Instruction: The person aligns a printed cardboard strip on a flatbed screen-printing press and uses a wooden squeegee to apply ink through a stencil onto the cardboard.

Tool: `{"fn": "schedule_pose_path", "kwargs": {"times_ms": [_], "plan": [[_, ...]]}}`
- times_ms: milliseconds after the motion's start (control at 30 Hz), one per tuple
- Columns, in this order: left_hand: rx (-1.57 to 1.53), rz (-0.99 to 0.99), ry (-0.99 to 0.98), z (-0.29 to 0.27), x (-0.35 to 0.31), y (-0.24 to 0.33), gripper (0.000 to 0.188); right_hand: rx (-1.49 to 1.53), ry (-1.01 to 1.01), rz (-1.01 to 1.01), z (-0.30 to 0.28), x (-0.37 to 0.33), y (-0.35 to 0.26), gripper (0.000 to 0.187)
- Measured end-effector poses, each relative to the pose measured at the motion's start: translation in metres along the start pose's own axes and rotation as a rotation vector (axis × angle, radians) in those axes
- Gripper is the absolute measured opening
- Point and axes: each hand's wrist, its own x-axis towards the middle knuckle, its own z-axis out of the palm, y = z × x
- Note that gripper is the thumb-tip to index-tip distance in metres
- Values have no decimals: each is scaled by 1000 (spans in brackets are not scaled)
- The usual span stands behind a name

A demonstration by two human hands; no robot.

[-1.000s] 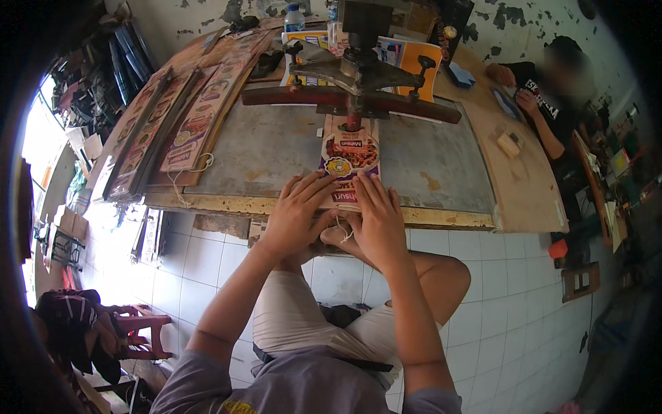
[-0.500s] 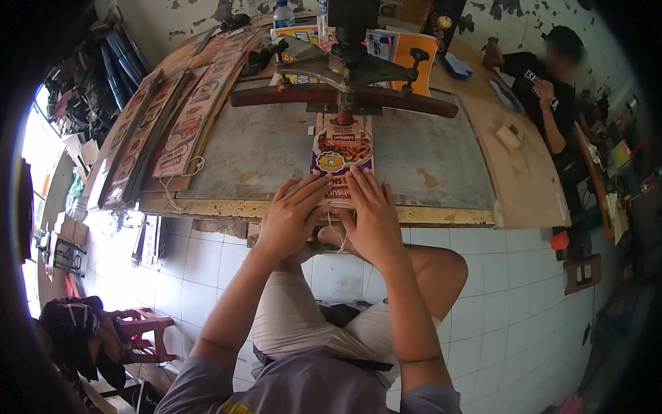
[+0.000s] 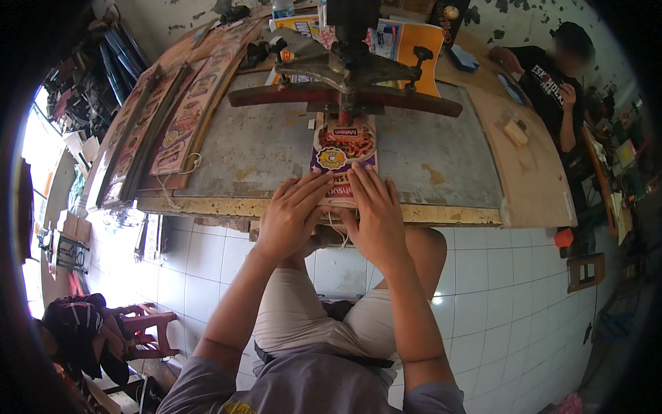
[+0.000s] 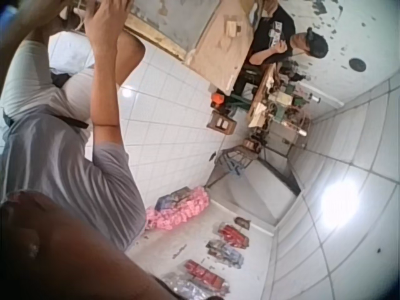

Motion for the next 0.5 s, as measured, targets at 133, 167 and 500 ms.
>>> {"fn": "schedule_pose_path", "kwargs": {"times_ms": [133,167,500], "plan": [[2,-2,1,0,2,2,46,-11,0,5,1,-1,2,75],[1,-2,0,-1,3,2,46,-15,0,4,1,0,2,76],[-32,-35,-3,-1,1,4,50,-2,-5,-3,0,-2,3,77]]}}
